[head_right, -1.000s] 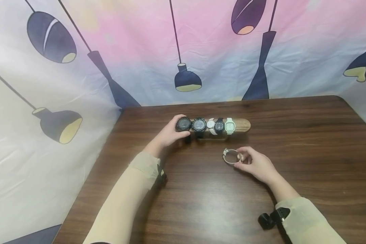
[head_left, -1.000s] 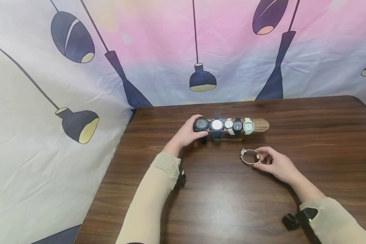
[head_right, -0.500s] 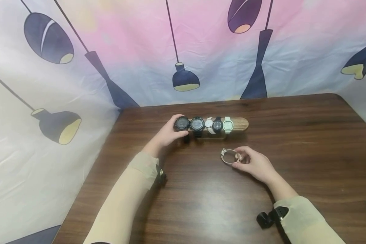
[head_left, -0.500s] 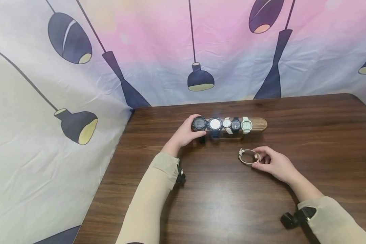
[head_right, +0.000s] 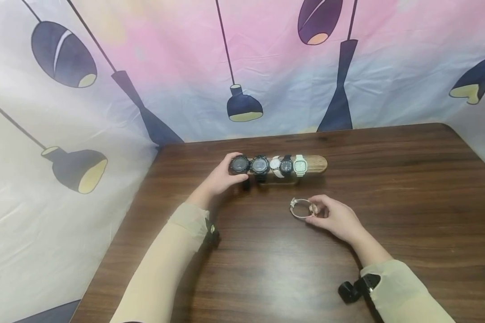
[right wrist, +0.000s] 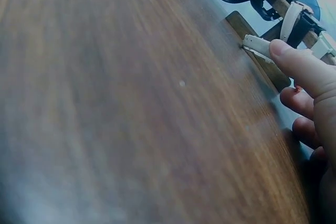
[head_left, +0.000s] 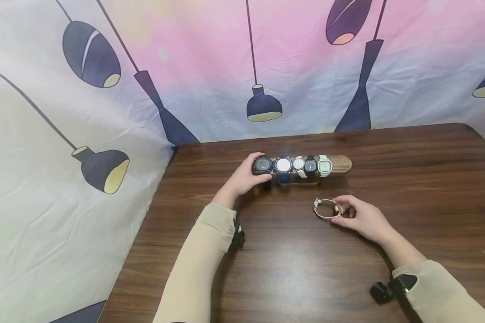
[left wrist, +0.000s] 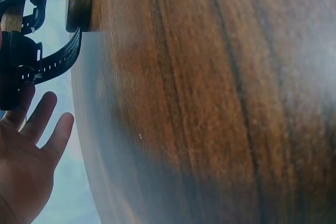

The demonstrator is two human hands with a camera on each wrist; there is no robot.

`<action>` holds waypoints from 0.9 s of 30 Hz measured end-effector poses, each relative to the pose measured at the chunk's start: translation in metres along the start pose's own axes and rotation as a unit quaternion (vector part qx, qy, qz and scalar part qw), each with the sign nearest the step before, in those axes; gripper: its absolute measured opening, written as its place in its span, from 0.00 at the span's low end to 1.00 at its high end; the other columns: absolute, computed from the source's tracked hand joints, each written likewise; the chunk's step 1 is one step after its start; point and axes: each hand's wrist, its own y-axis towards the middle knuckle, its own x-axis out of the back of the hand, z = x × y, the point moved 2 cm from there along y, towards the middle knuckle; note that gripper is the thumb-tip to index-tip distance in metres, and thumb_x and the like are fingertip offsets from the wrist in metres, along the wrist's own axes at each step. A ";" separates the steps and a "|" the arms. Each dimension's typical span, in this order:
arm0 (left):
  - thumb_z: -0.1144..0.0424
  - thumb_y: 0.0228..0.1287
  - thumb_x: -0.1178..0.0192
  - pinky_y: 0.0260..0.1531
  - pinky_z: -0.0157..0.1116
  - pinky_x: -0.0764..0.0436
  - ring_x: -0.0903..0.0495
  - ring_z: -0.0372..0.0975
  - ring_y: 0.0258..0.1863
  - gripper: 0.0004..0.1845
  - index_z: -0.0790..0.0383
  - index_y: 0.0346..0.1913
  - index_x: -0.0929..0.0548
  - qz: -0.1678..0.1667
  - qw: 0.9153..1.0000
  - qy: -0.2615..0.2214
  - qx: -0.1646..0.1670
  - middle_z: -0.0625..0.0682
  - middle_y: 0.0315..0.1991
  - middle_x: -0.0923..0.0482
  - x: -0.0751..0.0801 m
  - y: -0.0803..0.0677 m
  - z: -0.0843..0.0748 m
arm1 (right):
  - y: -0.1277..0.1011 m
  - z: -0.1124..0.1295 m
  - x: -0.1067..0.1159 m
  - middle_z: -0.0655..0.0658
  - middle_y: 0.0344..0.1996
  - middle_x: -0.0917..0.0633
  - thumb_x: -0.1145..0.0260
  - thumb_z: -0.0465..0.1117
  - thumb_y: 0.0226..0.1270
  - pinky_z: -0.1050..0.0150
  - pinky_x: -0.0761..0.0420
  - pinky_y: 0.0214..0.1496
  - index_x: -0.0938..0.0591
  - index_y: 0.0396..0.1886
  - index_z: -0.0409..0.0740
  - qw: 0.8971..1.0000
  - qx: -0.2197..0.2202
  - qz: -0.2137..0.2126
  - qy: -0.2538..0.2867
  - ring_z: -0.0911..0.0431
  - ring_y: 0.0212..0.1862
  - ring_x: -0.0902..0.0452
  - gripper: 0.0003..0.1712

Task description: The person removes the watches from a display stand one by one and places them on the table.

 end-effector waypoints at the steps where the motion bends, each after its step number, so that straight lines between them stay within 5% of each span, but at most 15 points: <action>1: 0.49 0.56 0.33 0.55 0.42 0.31 0.31 0.40 0.55 0.36 0.51 0.65 0.38 0.000 1.000 0.000 0.001 0.50 0.59 0.34 0.000 0.000 0.000 | 0.000 0.000 0.000 0.57 0.28 0.22 0.25 0.53 0.50 0.67 0.33 0.26 0.22 0.49 0.50 1.000 0.001 0.000 -0.002 0.64 0.26 0.31 0.27; 27: 0.50 0.56 0.33 0.56 0.42 0.32 0.30 0.40 0.55 0.37 0.52 0.66 0.39 0.006 1.000 -0.008 0.003 0.51 0.58 0.34 0.001 0.000 -0.001 | 0.001 0.001 0.001 0.57 0.28 0.23 0.25 0.52 0.50 0.67 0.33 0.26 0.21 0.49 0.50 1.000 0.011 0.000 -0.009 0.65 0.26 0.32 0.27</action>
